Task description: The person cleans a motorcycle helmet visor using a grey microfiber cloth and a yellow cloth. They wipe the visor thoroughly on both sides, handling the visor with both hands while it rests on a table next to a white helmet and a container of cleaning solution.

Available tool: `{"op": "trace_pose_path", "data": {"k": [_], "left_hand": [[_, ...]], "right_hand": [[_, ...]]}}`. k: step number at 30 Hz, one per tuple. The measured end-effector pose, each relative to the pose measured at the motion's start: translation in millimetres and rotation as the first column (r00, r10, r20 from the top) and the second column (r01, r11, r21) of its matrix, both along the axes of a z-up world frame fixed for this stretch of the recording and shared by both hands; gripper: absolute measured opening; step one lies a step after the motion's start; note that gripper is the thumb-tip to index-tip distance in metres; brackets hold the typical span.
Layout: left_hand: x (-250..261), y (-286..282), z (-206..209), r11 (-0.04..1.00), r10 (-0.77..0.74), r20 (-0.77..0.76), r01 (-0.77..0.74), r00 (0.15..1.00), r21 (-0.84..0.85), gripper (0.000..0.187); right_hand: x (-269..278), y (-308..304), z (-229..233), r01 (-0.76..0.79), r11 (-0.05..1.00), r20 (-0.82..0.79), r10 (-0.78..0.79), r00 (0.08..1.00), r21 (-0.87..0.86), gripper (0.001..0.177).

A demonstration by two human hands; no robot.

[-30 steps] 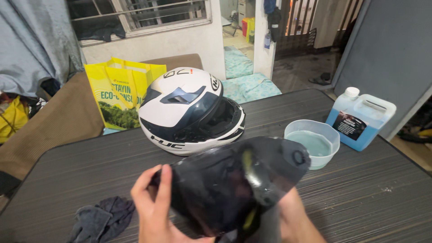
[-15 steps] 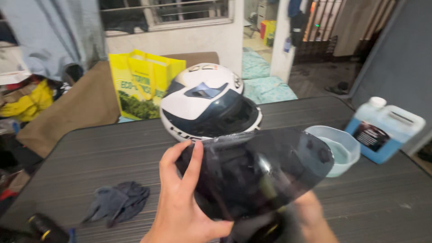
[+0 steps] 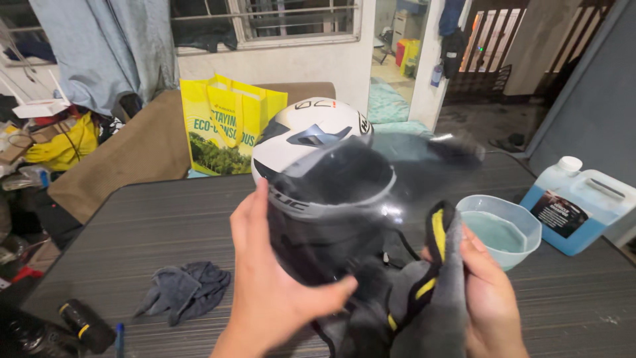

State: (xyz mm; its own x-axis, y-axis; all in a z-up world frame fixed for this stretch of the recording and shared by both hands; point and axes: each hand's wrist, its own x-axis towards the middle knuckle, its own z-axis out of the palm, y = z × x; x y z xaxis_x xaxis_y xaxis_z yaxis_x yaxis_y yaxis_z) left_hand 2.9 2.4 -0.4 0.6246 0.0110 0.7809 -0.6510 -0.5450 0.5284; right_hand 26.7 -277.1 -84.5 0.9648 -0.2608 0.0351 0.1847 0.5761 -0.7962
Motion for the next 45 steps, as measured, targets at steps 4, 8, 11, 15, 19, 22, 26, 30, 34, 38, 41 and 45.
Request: {"op": "trace_pose_path", "data": {"k": [4, 8, 11, 15, 19, 22, 26, 30, 34, 38, 41, 45], "left_hand": [[27.6, 24.5, -13.6, 0.916, -0.247, -0.203, 0.159, 0.948, -0.369, 0.118], [59.9, 54.6, -32.6, 0.495, -0.665, -0.153, 0.277, 0.731, -0.824, 0.102], [68.4, 79.0, -41.0, 0.223, -0.845, -0.009, 0.336, 0.534, -0.915, 0.094], [62.8, 71.0, -53.9, -0.171, -0.980, 0.189, 0.230, 0.059, -0.958, 0.100], [54.0, 27.2, -74.6, -0.246, -0.951, 0.215, 0.126, -0.220, -0.961, 0.111], [44.1, 3.8, -95.9, -0.257, -0.924, 0.233, 0.040, -0.304, -0.965, 0.113], [43.5, 0.8, -114.6, -0.199, -0.911, 0.133, 0.135, -0.389, -0.971, 0.118], [50.0, 7.0, -126.2, -0.199, -0.874, 0.127, 0.108, -0.470, -0.974, 0.119], [47.9, 10.6, -132.4, -0.230, -0.873, 0.164, 0.092, -0.460, -0.969, 0.119], [27.2, 14.9, -130.9, -0.129, -0.978, 0.088, 0.214, -0.189, -0.968, 0.104], [-0.4, 16.7, -132.5, -0.050, -0.972, 0.117, 0.303, 0.204, -0.952, 0.107], [-11.4, 20.7, -130.5, 0.270, -0.853, 0.087, 0.578, 0.515, -0.770, 0.144]], "right_hand": [[11.7, -32.8, 9.8, 0.147, 0.943, 0.135, -0.111, 0.985, -0.297, 0.044], [29.2, -84.4, 30.0, 0.366, 0.745, 0.171, -0.329, 0.929, -0.557, 0.038], [33.9, -85.3, 48.1, 0.460, 0.515, 0.273, -0.399, 0.876, -0.723, 0.033], [6.9, -44.8, 67.8, 0.758, 0.102, 0.701, -0.318, 0.638, -0.644, 0.028], [10.7, 30.1, 61.4, 0.797, 0.238, 0.811, -0.061, 0.582, -0.555, 0.023], [29.4, 57.3, 46.2, 0.488, 0.603, 0.593, -0.029, 0.804, -0.632, 0.038], [45.8, 49.9, 23.7, 0.152, 0.790, 0.376, 0.106, 0.920, -0.594, 0.046], [57.6, 41.5, 6.1, 0.019, 0.769, 0.170, 0.117, 0.979, -0.639, 0.032], [63.4, 40.5, -5.2, -0.043, 0.822, 0.104, 0.124, 0.987, -0.568, 0.023], [62.1, 33.6, -10.1, 0.127, 0.829, 0.138, -0.061, 0.989, -0.545, 0.021], [56.4, 22.5, -13.2, 0.210, 0.864, 0.160, -0.152, 0.975, -0.458, 0.020], [51.6, 16.4, -18.8, 0.327, 0.822, 0.196, -0.265, 0.944, -0.466, 0.018]]}}
